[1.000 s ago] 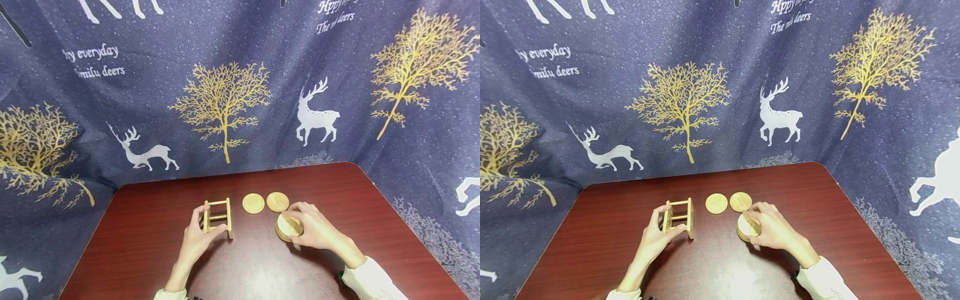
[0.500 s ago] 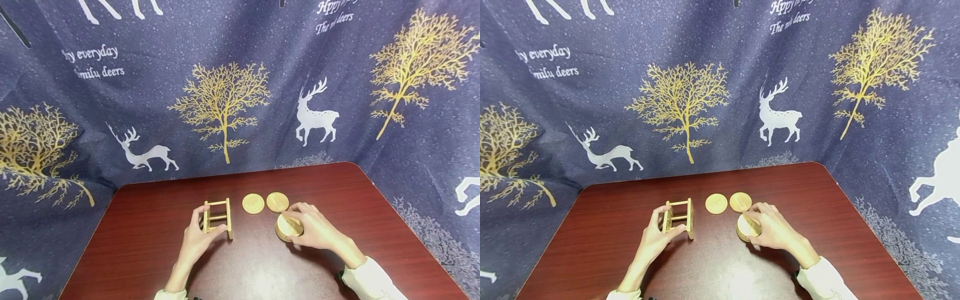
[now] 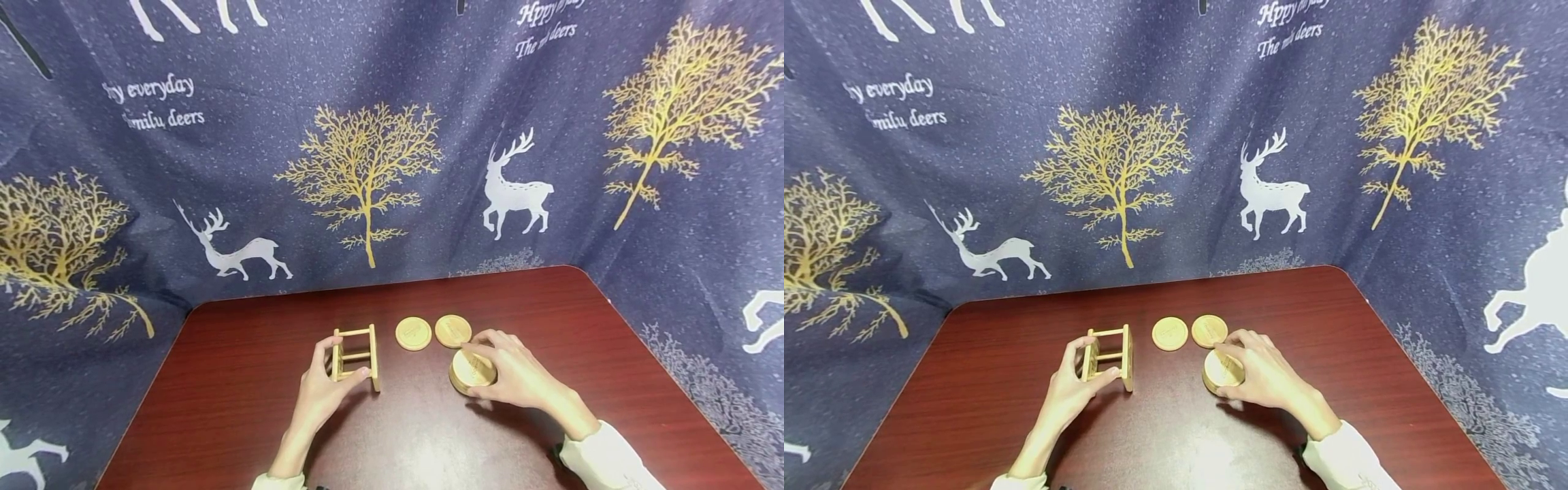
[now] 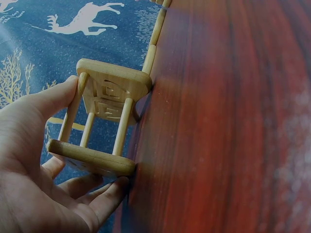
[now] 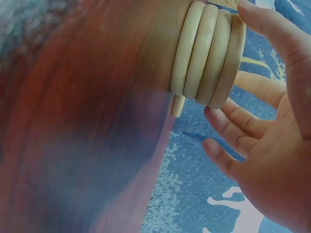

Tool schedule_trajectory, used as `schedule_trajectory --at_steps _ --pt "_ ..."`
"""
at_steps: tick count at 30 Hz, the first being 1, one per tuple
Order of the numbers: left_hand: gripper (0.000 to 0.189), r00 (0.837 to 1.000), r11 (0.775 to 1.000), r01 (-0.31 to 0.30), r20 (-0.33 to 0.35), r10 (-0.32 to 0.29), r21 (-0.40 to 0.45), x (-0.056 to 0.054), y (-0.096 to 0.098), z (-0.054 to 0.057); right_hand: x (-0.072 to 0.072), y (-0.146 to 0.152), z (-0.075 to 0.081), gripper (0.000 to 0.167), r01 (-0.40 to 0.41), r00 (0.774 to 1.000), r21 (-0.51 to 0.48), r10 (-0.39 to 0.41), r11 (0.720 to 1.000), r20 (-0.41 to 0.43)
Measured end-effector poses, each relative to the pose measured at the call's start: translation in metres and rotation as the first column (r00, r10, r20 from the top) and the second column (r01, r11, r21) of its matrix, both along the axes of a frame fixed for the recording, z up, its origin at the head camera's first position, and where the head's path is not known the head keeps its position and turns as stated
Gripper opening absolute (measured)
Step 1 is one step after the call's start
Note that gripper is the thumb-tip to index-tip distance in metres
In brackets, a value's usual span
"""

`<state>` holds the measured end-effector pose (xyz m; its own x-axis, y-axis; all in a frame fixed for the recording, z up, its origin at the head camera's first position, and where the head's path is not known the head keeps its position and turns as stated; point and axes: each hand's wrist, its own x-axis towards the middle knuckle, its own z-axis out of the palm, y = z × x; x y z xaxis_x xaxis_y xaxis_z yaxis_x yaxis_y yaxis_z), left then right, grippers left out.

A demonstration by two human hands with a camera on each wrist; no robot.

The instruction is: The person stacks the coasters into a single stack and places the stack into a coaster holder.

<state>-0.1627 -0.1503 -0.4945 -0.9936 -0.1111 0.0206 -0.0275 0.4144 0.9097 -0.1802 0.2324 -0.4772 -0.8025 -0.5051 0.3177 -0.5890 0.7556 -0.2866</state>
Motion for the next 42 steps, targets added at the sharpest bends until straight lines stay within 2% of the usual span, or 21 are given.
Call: schedule_trajectory --at_steps 17,31,42 --pt "0.082 1.000 1.000 0.000 0.024 0.000 -0.003 0.001 0.000 -0.001 -0.002 0.000 0.001 0.070 -0.001 1.000 -0.009 0.001 1.000 -0.021" --pt "0.081 1.000 1.000 0.002 0.015 -0.002 0.004 0.001 0.000 -0.001 -0.005 -0.002 0.005 0.069 0.025 0.999 -0.040 -0.026 0.999 -0.024" --pt "0.082 1.000 1.000 0.001 0.015 -0.001 -0.002 0.001 -0.001 -0.003 -0.012 -0.003 0.008 0.068 0.016 0.998 -0.065 -0.020 0.998 -0.061"
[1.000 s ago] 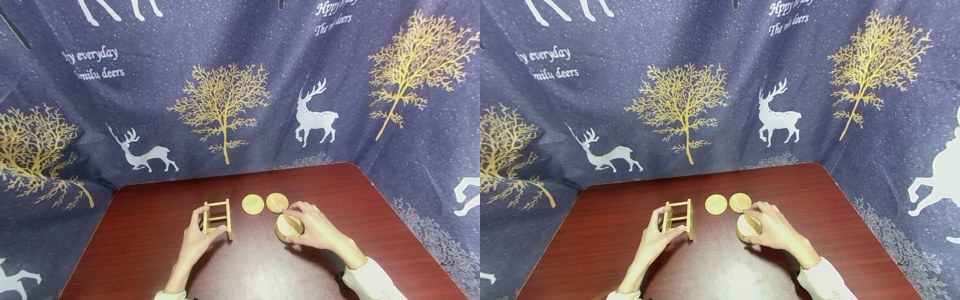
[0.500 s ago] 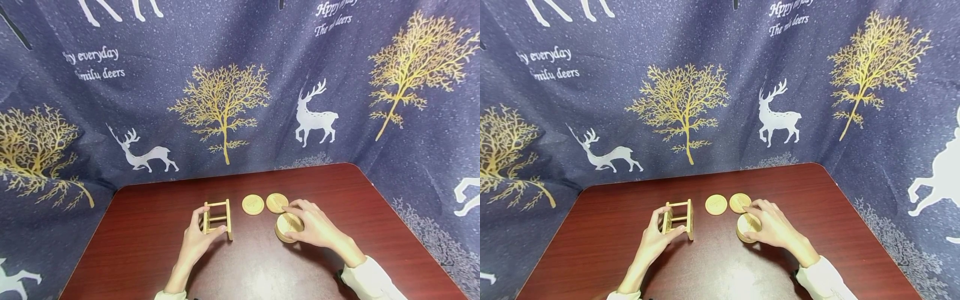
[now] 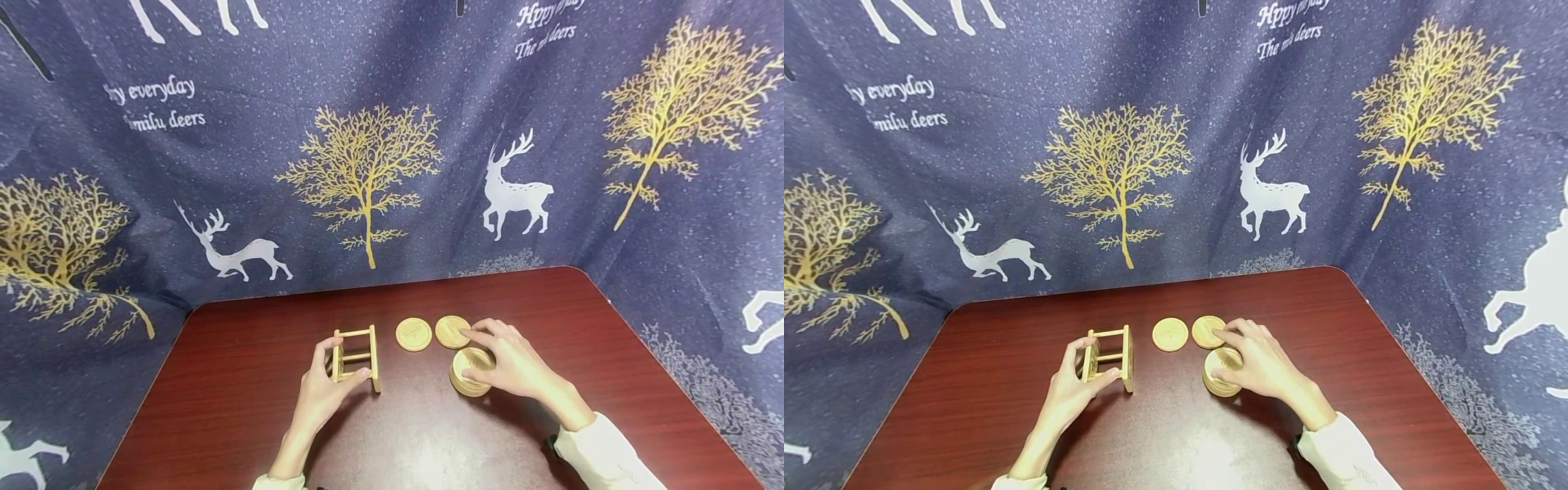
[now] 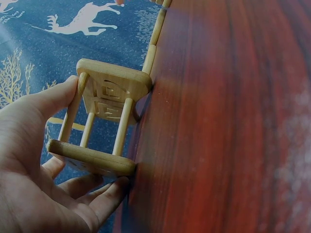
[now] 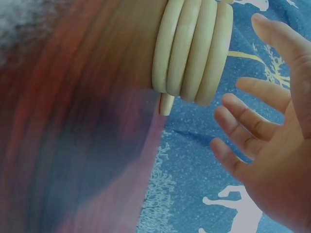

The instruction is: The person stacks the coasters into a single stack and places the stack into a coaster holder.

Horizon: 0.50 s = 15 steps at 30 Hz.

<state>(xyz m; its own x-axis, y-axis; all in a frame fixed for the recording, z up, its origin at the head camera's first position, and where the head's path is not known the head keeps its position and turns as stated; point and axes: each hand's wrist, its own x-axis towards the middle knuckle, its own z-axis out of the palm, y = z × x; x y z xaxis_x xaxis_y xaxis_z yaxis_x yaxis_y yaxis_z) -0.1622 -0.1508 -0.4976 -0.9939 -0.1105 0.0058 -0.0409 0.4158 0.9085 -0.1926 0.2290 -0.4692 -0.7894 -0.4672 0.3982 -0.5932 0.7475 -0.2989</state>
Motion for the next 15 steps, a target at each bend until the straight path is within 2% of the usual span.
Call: schedule_trajectory --at_steps 15 --pt "0.081 1.000 1.000 -0.003 -0.001 0.003 -0.009 -0.0004 -0.0006 -0.0002 -0.0093 -0.0082 0.0076 0.069 0.011 1.000 -0.021 -0.011 1.000 0.013"
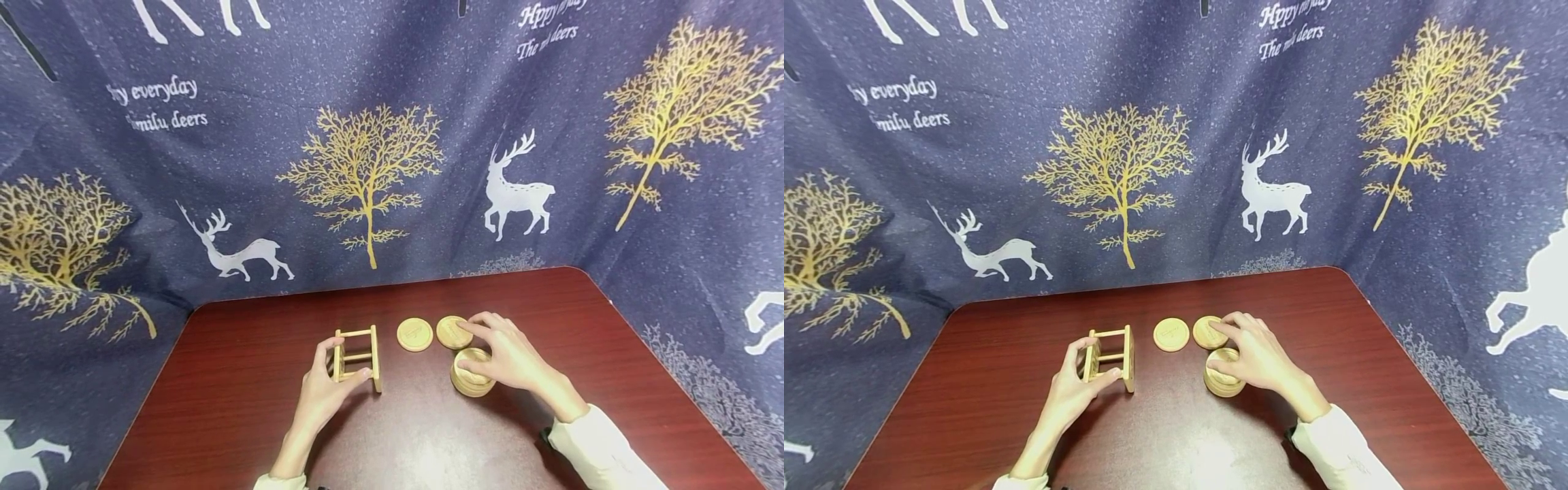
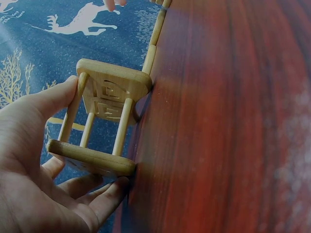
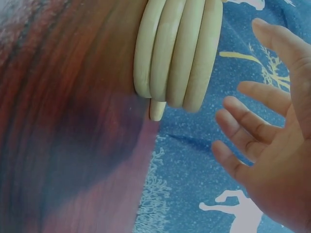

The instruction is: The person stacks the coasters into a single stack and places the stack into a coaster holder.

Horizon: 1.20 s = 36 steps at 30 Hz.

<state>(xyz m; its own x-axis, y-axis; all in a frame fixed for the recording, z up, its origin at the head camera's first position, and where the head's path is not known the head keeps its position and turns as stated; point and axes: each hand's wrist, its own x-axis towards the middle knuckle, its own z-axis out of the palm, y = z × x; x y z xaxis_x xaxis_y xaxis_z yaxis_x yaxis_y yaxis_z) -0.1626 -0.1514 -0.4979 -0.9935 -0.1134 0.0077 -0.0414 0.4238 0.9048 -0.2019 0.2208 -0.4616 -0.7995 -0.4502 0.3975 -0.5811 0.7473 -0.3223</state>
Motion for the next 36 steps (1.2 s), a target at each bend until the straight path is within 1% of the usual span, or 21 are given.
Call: schedule_trajectory --at_steps 6,11,19,29,36 --pt "0.081 1.000 1.000 0.004 -0.001 -0.004 0.003 0.001 0.000 0.001 -0.002 -0.001 -0.002 0.069 0.008 1.000 -0.025 -0.007 1.000 0.008" --pt "0.081 1.000 1.000 0.004 -0.001 -0.004 0.000 0.000 0.000 0.001 -0.007 0.000 -0.002 0.068 0.014 1.000 -0.029 -0.014 0.999 0.014" --pt "0.082 1.000 1.000 0.003 -0.003 -0.003 -0.003 0.000 0.000 0.000 -0.018 -0.002 -0.001 0.069 0.019 1.000 -0.024 -0.018 1.000 0.021" --pt "0.082 1.000 1.000 0.006 -0.004 -0.006 0.015 0.000 0.000 0.000 -0.028 -0.010 0.000 0.071 0.017 1.000 0.002 -0.017 1.000 0.004" --pt "0.082 1.000 1.000 0.009 -0.004 -0.009 0.011 0.000 0.000 0.000 -0.034 -0.013 0.000 0.072 0.008 1.000 0.011 -0.009 1.000 0.024"
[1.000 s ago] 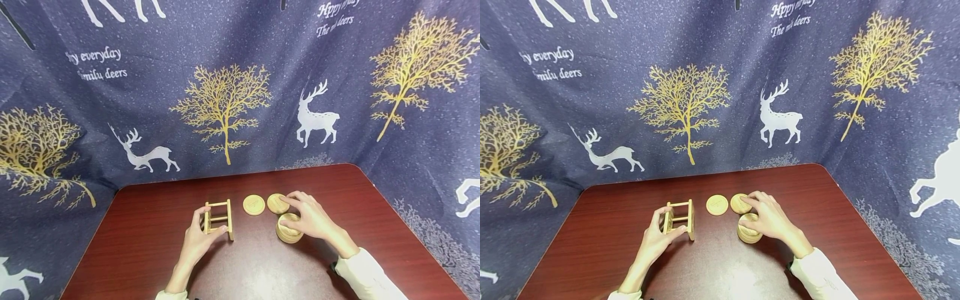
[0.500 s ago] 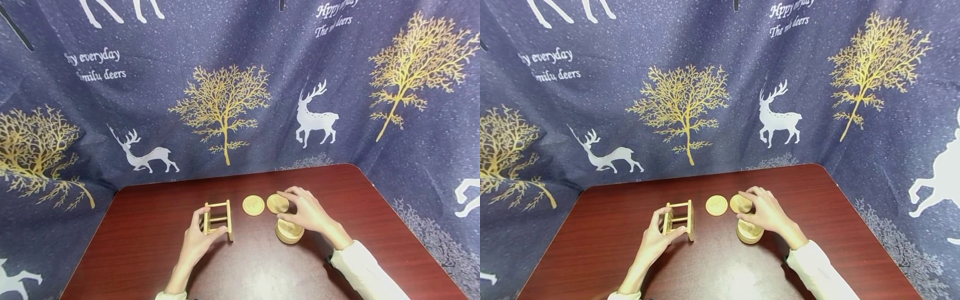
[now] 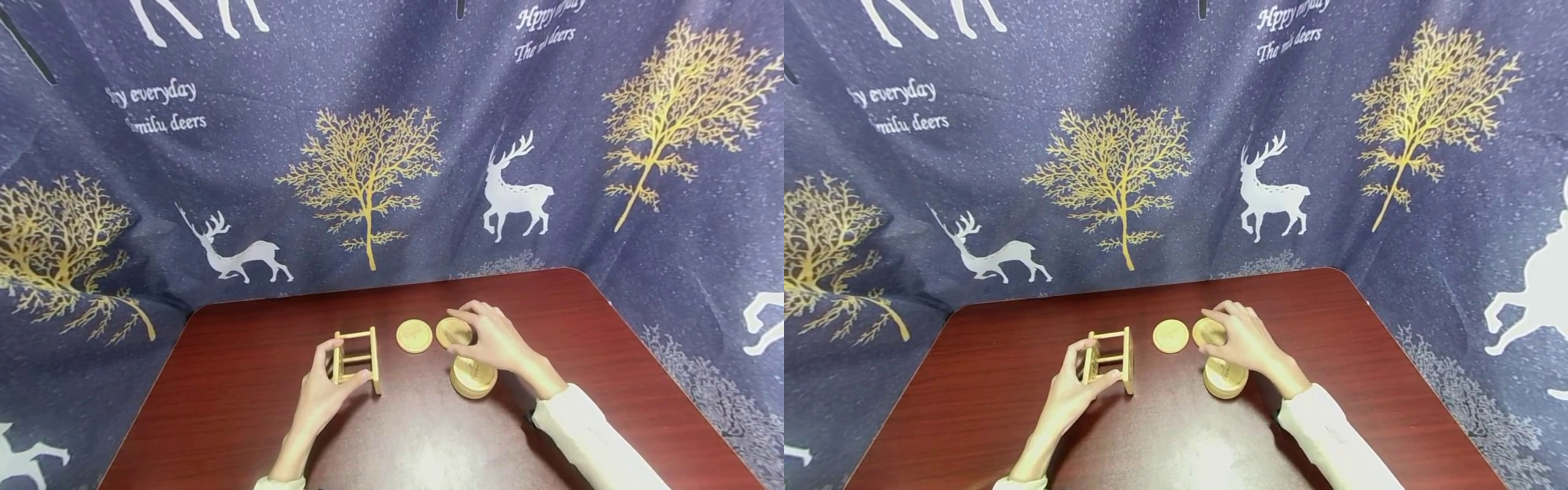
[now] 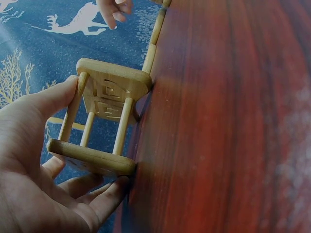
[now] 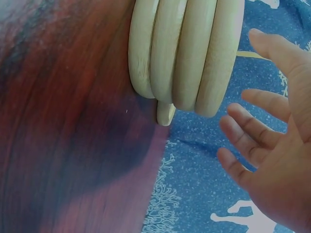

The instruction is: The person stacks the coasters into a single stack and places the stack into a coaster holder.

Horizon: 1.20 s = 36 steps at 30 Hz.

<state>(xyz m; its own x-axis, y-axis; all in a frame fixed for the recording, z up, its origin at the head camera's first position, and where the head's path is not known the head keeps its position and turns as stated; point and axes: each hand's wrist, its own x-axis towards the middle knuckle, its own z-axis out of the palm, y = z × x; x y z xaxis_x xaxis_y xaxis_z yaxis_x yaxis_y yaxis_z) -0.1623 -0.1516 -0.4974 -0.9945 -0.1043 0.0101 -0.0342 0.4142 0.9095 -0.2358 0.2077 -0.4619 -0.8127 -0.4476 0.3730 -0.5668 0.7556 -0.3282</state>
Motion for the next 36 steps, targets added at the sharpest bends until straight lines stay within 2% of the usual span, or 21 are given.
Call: schedule_trajectory --at_steps 22,36 --pt "0.083 1.000 1.000 0.001 0.009 -0.001 0.010 0.002 0.001 0.003 -0.019 -0.004 -0.006 0.068 -0.012 0.999 0.036 0.011 0.999 0.041" --pt "0.083 1.000 0.999 0.002 0.025 -0.003 0.050 0.000 0.002 0.000 -0.032 -0.005 -0.013 0.071 -0.013 0.991 0.063 0.005 0.998 0.135"
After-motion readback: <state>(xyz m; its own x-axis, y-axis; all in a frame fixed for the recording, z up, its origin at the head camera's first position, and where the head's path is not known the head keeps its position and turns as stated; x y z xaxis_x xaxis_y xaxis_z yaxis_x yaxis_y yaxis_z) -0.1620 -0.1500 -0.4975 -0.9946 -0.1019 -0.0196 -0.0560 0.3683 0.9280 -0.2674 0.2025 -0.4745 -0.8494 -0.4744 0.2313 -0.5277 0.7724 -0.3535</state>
